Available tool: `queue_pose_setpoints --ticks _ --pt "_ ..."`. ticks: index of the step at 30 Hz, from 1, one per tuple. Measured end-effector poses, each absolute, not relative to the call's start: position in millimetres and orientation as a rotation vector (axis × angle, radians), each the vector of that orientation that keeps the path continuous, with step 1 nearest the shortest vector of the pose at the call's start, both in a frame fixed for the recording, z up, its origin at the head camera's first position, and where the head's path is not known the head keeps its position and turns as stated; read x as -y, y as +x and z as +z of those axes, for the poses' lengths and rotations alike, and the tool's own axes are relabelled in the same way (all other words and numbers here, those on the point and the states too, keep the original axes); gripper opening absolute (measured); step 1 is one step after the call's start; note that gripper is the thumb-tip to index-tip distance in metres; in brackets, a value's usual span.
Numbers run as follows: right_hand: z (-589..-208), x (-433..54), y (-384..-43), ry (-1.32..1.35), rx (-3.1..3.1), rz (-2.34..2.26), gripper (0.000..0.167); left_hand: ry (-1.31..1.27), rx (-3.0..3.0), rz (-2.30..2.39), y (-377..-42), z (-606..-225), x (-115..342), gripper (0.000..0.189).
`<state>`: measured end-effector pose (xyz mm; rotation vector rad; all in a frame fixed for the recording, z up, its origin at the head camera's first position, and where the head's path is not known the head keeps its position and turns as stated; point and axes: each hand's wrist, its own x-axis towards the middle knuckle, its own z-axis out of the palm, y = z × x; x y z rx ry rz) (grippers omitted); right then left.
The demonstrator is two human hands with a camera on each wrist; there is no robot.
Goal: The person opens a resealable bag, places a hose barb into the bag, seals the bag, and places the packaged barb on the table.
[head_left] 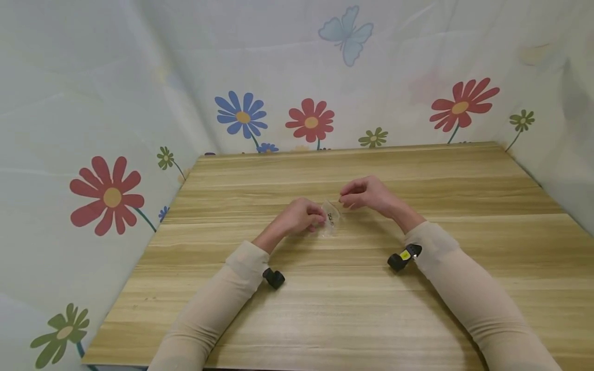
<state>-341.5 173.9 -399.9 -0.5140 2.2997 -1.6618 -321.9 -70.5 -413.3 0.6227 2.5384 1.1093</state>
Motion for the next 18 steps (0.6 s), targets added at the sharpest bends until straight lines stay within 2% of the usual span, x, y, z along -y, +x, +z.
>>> queue_pose_setpoints --ticks 18 --pt "-398 -244 -349 -0.349 -2.485 -1.502 0.039 0.617 -2.54 1.102 -319 -411 69 0.015"
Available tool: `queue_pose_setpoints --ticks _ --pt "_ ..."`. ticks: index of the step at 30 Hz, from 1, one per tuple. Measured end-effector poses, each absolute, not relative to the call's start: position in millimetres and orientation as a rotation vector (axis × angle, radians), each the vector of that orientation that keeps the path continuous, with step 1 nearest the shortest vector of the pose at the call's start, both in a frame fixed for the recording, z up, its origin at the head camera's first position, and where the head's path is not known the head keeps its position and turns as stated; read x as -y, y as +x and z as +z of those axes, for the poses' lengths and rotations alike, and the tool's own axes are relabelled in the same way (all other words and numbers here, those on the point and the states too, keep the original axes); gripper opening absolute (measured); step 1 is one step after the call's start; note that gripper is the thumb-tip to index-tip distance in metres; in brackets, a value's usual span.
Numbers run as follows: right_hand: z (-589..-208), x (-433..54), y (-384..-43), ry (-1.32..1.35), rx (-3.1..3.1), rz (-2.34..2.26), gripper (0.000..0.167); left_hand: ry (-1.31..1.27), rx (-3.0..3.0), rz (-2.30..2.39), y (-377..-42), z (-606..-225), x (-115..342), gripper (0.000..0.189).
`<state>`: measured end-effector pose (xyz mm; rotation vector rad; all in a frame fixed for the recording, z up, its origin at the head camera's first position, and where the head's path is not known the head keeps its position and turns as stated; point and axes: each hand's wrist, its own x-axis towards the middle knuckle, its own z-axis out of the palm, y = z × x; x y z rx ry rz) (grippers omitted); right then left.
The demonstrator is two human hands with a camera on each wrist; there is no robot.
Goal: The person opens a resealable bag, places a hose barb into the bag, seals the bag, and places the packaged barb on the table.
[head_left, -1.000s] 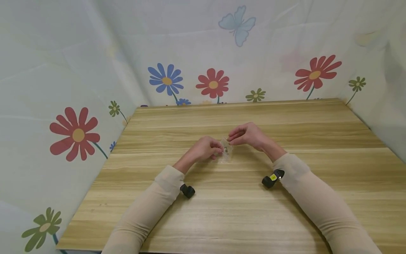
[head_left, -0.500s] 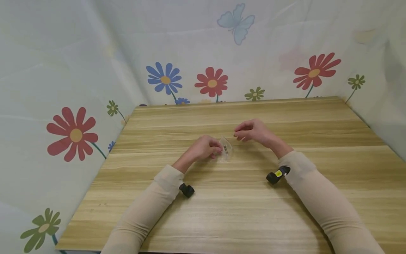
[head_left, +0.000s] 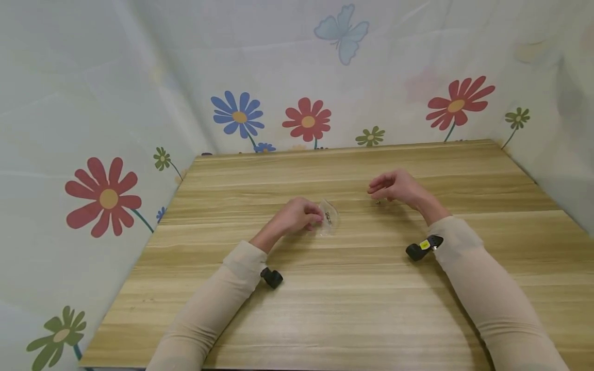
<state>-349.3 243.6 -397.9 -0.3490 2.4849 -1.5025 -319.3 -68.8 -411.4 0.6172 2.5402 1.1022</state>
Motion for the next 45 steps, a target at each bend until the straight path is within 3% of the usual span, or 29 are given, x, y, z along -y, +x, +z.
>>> queue_pose_setpoints --ticks 22,36,45 --pt "-418 -251 -360 -0.309 -2.594 -1.369 0.028 0.609 -2.536 1.116 -319 -409 69 0.015" --pt "-416 -250 -358 -0.242 -2.437 -1.554 0.035 0.601 -2.528 1.123 -319 -410 69 0.015" --pt "-410 -227 -354 -0.365 -2.468 -1.547 0.035 0.633 -2.547 1.104 -318 -409 68 0.015"
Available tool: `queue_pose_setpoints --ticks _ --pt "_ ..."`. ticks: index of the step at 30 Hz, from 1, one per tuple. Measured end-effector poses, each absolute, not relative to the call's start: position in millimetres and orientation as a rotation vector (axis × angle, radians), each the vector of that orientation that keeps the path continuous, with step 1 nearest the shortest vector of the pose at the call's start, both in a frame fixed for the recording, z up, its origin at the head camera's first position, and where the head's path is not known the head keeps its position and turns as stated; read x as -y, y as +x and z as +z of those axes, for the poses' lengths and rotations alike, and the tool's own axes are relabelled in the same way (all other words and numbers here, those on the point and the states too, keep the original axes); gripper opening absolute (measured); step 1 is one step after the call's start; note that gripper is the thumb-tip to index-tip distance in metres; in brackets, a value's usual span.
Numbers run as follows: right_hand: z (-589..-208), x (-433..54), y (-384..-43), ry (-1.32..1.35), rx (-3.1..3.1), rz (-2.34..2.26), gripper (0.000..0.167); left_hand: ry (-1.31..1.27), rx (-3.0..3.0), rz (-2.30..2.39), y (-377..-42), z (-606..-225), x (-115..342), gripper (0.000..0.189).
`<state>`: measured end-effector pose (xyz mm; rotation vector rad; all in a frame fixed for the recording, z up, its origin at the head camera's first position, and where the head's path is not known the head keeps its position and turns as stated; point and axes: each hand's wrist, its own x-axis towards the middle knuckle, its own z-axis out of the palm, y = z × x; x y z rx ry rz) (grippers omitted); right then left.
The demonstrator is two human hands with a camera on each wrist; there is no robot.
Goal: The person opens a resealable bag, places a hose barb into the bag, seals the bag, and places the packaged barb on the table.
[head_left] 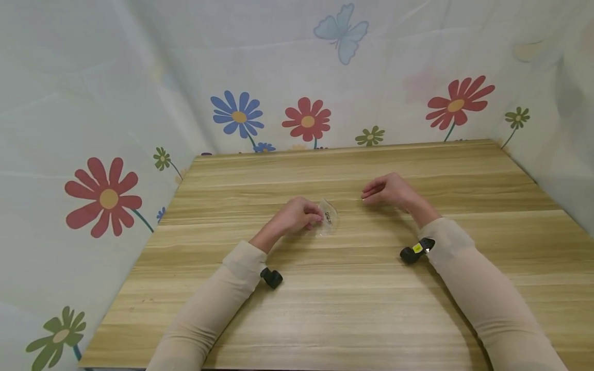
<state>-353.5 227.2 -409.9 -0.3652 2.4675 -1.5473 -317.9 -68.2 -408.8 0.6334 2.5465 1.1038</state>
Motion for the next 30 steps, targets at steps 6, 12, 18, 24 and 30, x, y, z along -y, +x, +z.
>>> queue_pose_setpoints --ticks 6,12,18,24,30 --pt "-398 -208 -345 -0.432 -2.482 -1.549 0.033 0.628 -2.552 1.092 -318 -407 68 0.015" --pt "-393 -188 -338 -0.482 -2.434 -1.609 0.032 0.647 -2.562 1.078 -319 -407 68 0.015" --pt "-396 -173 -334 -0.54 -2.395 -1.666 0.029 0.648 -2.567 1.074 -320 -408 68 0.015" --pt "-397 -164 -331 -0.56 -2.395 -1.642 0.028 0.639 -2.56 1.083 -319 -409 69 0.015" --pt "-400 -158 -331 -0.579 -2.398 -1.596 0.031 0.638 -2.558 1.081 -319 -409 69 0.015"
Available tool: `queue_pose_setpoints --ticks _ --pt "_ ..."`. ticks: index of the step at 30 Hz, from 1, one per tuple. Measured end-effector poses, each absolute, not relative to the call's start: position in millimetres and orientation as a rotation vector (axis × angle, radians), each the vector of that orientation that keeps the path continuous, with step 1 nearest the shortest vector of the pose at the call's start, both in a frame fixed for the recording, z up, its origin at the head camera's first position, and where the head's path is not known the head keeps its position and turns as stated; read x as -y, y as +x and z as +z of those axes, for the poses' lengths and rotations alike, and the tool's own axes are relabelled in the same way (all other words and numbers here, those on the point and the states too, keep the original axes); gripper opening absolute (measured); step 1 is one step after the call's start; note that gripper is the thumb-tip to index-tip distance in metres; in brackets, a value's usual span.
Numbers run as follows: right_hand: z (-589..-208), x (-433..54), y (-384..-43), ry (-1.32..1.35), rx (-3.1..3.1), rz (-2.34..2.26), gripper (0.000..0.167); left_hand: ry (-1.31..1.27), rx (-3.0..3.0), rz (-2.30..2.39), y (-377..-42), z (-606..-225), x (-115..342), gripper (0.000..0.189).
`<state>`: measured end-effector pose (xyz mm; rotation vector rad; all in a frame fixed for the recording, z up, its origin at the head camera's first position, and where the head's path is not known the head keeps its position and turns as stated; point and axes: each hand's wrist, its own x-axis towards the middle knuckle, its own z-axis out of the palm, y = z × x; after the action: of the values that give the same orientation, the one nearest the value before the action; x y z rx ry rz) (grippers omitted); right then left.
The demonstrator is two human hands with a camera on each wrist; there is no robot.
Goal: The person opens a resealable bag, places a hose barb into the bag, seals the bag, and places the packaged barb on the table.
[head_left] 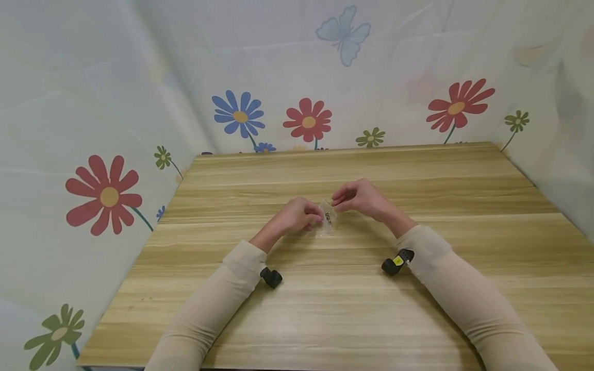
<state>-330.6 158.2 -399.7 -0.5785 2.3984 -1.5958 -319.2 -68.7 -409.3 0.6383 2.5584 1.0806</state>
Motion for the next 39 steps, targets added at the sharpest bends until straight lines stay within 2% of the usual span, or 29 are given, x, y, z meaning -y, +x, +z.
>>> queue_pose_setpoints --ticks 39 --pt "-394.1 -155.9 -325.5 -0.607 -2.469 -1.427 0.023 0.617 -2.569 1.1 -317.8 -405.5 71.1 0.016"
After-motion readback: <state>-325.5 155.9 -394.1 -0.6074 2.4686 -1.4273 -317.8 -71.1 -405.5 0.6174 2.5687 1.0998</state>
